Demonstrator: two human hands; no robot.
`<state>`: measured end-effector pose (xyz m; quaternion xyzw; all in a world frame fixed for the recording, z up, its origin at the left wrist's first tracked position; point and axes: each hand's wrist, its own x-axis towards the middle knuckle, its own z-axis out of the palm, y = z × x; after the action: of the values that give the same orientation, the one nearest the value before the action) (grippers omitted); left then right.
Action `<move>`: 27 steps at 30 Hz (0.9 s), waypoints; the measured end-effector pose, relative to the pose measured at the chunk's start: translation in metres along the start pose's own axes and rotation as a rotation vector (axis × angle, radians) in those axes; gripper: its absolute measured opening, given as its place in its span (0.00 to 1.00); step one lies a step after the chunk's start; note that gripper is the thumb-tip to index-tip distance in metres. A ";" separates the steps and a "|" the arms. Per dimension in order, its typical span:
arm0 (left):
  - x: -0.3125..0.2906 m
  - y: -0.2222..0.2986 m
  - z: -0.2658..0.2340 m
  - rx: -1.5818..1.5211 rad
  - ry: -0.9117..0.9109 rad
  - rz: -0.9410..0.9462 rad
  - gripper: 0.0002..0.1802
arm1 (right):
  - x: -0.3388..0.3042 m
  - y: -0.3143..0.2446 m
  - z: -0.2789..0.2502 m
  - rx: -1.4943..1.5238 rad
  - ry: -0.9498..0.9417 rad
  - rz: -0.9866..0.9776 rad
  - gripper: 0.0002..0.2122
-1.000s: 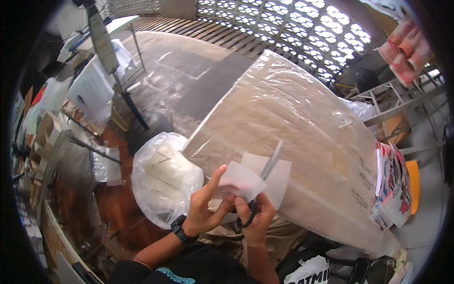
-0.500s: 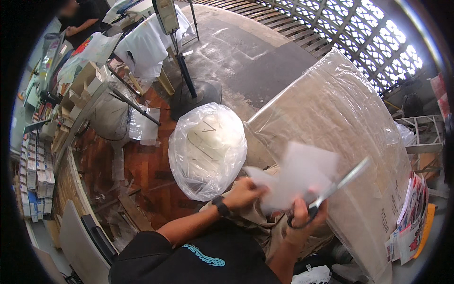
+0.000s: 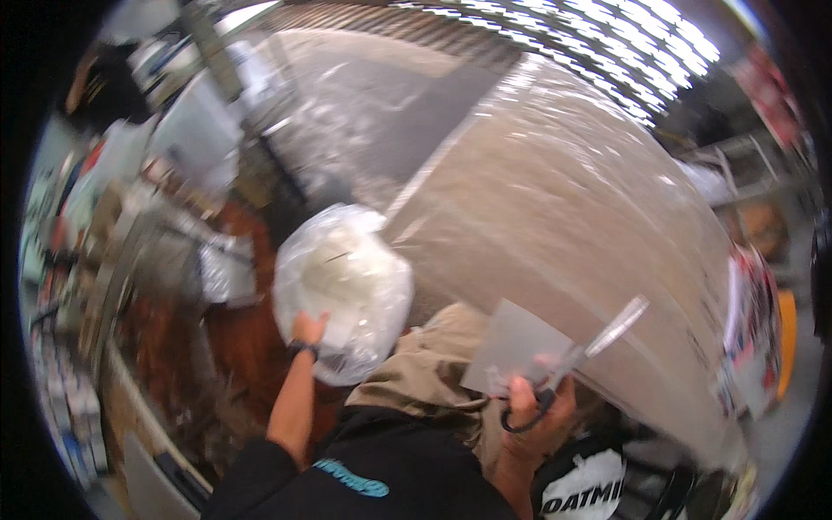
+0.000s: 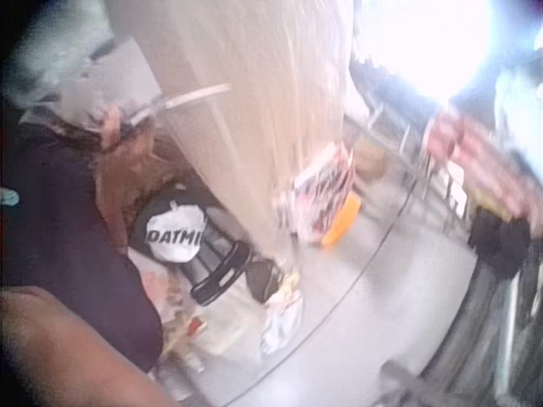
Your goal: The person uses scissors to cut around the outlines of printed graphic transfers and text on sheets, then moves the trimmed pieces to a stack.
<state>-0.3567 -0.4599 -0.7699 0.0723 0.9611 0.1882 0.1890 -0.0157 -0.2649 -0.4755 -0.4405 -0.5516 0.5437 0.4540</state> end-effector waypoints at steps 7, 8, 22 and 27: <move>-0.213 0.224 -0.149 -0.821 -0.369 0.965 0.11 | 0.020 -0.030 0.020 0.380 0.159 0.074 0.15; -0.241 0.262 -0.163 -0.922 -0.583 1.050 0.10 | 0.024 -0.024 0.019 0.315 0.184 -0.066 0.16; -0.278 0.375 -0.164 -1.320 -0.656 1.049 0.33 | 0.048 -0.062 -0.017 0.447 0.366 -0.350 0.16; -0.263 0.368 -0.153 -1.135 -0.275 1.314 0.18 | 0.036 -0.039 -0.022 0.426 0.271 -0.367 0.17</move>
<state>-0.1495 -0.2284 -0.4074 0.5279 0.4553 0.6979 0.1638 -0.0009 -0.2261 -0.4357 -0.2969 -0.4298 0.4925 0.6961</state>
